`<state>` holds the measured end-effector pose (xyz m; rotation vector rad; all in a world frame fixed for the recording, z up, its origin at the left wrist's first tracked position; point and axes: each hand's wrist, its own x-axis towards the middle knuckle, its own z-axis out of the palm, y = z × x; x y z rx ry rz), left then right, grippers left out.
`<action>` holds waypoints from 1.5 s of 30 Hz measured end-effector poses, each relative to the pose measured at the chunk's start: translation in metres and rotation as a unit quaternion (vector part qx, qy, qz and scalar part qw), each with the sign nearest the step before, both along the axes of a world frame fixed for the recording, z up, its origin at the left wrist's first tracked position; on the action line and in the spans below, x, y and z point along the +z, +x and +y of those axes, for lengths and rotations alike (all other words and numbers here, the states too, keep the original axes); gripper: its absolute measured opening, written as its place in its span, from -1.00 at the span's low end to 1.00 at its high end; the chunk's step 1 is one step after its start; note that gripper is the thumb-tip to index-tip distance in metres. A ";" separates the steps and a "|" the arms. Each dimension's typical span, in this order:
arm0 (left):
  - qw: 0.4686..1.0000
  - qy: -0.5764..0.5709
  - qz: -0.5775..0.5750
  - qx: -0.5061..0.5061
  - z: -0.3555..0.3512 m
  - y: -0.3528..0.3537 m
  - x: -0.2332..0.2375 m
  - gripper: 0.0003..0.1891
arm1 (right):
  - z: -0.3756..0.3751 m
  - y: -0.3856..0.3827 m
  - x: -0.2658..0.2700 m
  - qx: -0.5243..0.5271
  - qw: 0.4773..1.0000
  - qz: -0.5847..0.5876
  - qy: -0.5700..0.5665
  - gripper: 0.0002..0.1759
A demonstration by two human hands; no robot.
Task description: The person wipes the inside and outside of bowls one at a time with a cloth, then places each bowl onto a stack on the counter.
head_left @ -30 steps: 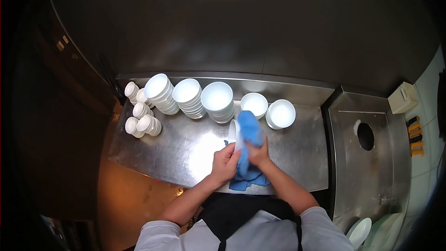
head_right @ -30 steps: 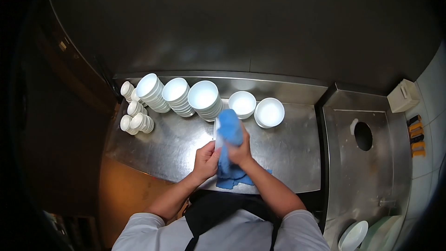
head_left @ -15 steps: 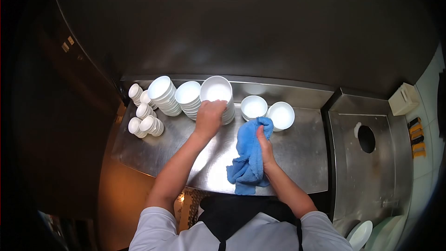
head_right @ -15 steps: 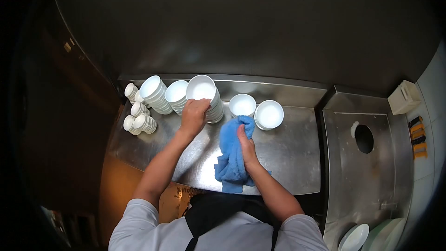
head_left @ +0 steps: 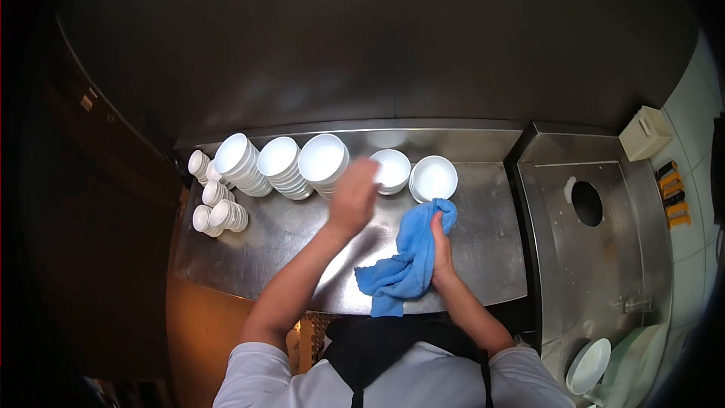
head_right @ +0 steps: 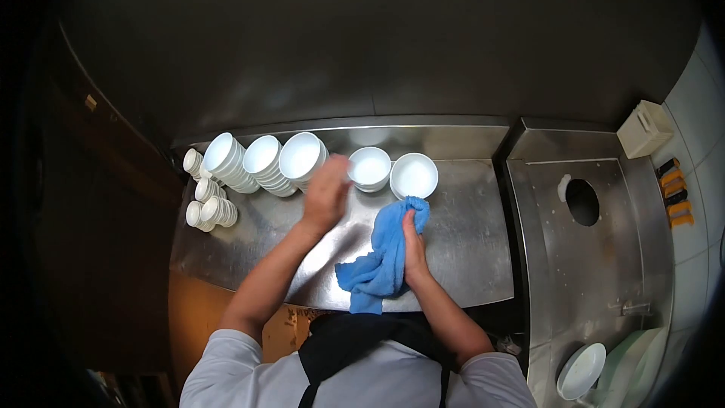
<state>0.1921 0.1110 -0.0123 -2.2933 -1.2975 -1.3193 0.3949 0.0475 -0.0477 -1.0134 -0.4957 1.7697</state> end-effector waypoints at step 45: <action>0.943 -0.333 0.002 0.007 -0.058 0.038 -0.039 -0.79 | 0.015 -0.021 -0.047 -0.019 0.962 -0.239 0.130 -0.76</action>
